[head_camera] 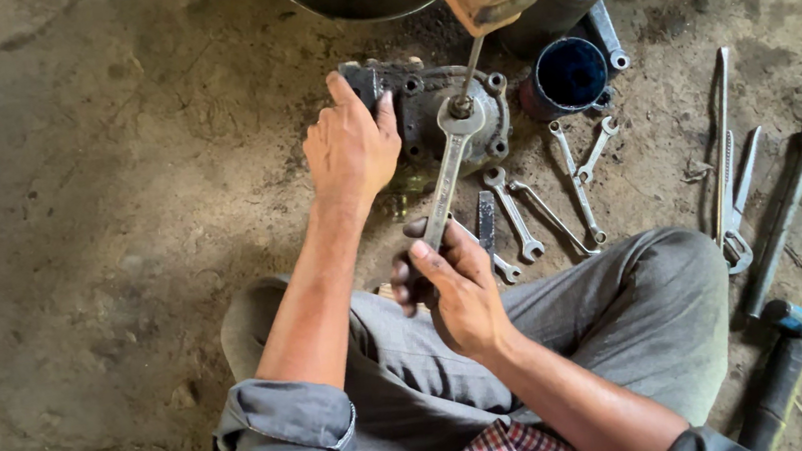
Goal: The person disassembles a mechanical component on a workshop floor using wrenches and a screwdriver, handling various bolts and metal parts.
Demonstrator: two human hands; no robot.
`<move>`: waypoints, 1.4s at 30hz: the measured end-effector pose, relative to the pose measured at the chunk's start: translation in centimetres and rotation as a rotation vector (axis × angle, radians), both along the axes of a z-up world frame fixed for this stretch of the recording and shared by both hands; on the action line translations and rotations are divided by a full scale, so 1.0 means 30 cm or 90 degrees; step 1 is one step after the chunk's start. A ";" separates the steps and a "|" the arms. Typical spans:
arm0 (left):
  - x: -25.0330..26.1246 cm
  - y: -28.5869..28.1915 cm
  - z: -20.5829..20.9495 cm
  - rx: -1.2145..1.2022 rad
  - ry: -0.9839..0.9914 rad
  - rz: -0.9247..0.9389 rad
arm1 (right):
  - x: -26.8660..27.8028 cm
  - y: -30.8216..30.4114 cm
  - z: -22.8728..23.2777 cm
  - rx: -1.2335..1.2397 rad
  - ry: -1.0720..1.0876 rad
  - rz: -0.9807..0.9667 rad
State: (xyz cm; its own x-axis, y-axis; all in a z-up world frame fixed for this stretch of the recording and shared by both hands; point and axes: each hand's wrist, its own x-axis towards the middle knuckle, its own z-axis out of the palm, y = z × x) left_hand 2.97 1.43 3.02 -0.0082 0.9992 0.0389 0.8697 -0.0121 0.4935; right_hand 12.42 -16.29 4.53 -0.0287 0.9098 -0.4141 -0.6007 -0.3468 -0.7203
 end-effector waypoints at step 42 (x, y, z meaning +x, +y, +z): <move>-0.115 0.019 -0.064 0.103 -0.327 -0.165 | 0.651 0.341 -0.008 0.547 -0.787 -0.373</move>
